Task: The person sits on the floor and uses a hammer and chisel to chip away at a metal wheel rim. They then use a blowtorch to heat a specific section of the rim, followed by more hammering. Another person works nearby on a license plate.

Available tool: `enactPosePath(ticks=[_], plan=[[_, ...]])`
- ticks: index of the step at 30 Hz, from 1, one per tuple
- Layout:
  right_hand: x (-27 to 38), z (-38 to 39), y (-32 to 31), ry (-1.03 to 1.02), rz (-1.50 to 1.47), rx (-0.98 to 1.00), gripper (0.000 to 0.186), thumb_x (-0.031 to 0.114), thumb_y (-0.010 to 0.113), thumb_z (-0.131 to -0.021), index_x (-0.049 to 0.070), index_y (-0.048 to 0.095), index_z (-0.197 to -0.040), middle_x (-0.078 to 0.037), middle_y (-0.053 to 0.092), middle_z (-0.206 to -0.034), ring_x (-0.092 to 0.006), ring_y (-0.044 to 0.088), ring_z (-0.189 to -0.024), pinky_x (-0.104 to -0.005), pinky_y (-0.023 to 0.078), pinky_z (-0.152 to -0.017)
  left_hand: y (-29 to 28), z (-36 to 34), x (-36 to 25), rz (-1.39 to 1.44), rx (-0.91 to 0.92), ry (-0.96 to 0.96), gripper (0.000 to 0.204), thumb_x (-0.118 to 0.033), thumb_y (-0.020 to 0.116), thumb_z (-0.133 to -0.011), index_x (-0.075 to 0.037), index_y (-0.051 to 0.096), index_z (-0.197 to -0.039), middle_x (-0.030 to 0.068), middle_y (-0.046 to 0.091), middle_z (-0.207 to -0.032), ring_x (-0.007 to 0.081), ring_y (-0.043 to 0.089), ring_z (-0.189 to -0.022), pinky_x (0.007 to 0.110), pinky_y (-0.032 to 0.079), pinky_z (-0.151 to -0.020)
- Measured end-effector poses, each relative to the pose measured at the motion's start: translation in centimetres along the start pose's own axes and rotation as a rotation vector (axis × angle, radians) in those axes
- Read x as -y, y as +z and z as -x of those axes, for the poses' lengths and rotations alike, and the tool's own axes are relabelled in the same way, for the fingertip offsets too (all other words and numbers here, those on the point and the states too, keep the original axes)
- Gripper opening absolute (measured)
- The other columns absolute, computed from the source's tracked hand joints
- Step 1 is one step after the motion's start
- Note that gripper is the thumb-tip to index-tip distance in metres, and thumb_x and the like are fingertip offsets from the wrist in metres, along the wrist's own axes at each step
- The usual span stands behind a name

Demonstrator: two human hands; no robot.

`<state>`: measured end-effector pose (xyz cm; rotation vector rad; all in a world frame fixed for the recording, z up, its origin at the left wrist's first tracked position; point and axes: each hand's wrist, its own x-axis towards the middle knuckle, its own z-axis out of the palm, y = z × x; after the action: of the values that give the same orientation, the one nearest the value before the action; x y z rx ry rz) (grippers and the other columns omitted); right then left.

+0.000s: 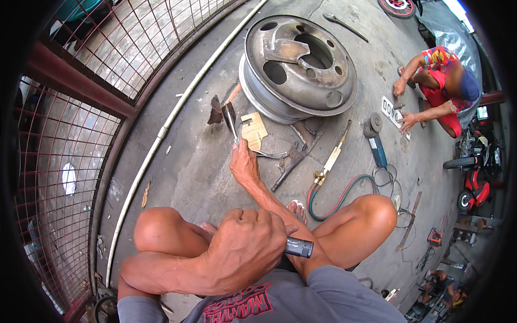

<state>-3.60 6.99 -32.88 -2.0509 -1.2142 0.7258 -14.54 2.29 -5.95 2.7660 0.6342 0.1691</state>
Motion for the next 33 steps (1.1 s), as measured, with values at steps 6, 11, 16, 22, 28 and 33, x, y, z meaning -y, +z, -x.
enactPosePath(ticks=[6,11,16,22,28,33], plan=[[-0.6,0.5,0.7,-0.046,-0.018,-0.086,0.030,0.020,0.049,-0.106,-0.006,0.048,-0.121,-0.035,0.064,-0.093,-0.0544,0.064,-0.089,-0.0572,0.048,-0.077,-1.5,-0.1,-0.2,-0.017,0.018,0.003,0.041,-0.032,0.060,-0.100,-0.007,0.059,-0.068,0.0070,0.059,-0.060,0.0192,0.061,-0.056,0.033,0.045,-0.054],[-3.2,0.3,0.6,0.120,-0.036,-0.191,0.031,0.029,0.044,-0.109,0.001,0.054,-0.118,-0.031,0.065,-0.093,-0.0535,0.064,-0.091,-0.0554,0.048,-0.077,-0.3,0.1,0.0,-0.016,0.030,0.028,0.042,-0.032,0.059,-0.101,-0.007,0.059,-0.068,0.0068,0.059,-0.060,0.0187,0.061,-0.055,0.032,0.044,-0.053],[-1.4,0.2,0.8,0.044,-0.204,-0.130,0.031,0.029,0.043,-0.109,0.001,0.050,-0.120,-0.033,0.063,-0.097,-0.0537,0.062,-0.092,-0.0565,0.047,-0.079,-0.5,0.0,0.0,-0.020,0.015,0.028,0.042,-0.032,0.059,-0.101,-0.006,0.060,-0.069,0.0065,0.059,-0.059,0.0186,0.060,-0.054,0.032,0.044,-0.052],[-1.1,0.2,1.4,0.091,-0.170,-0.138,0.031,0.028,0.044,-0.108,-0.001,0.055,-0.110,-0.033,0.063,-0.095,-0.0543,0.061,-0.091,-0.0567,0.046,-0.078,-0.4,0.0,-0.1,-0.055,0.035,0.020,0.043,-0.033,0.059,-0.101,-0.006,0.060,-0.068,0.0068,0.059,-0.059,0.0193,0.061,-0.054,0.032,0.044,-0.052],[-1.7,-0.3,0.3,0.101,-0.113,-0.080,0.030,0.028,0.045,-0.109,0.000,0.052,-0.116,-0.032,0.063,-0.092,-0.0547,0.061,-0.088,-0.0565,0.046,-0.076,-0.1,-0.4,0.1,-0.004,0.049,0.022,0.043,-0.033,0.059,-0.101,-0.006,0.060,-0.067,0.0077,0.060,-0.059,0.0201,0.062,-0.055,0.033,0.046,-0.052],[-1.2,0.2,1.9,-0.023,-0.083,-0.096,0.030,0.027,0.045,-0.108,-0.001,0.053,-0.115,-0.033,0.063,-0.093,-0.0552,0.061,-0.089,-0.0556,0.047,-0.075,-0.7,-0.1,-0.2,-0.034,0.065,-0.023,0.042,-0.032,0.059,-0.101,-0.006,0.060,-0.067,0.0081,0.060,-0.059,0.0195,0.062,-0.055,0.033,0.045,-0.052]])
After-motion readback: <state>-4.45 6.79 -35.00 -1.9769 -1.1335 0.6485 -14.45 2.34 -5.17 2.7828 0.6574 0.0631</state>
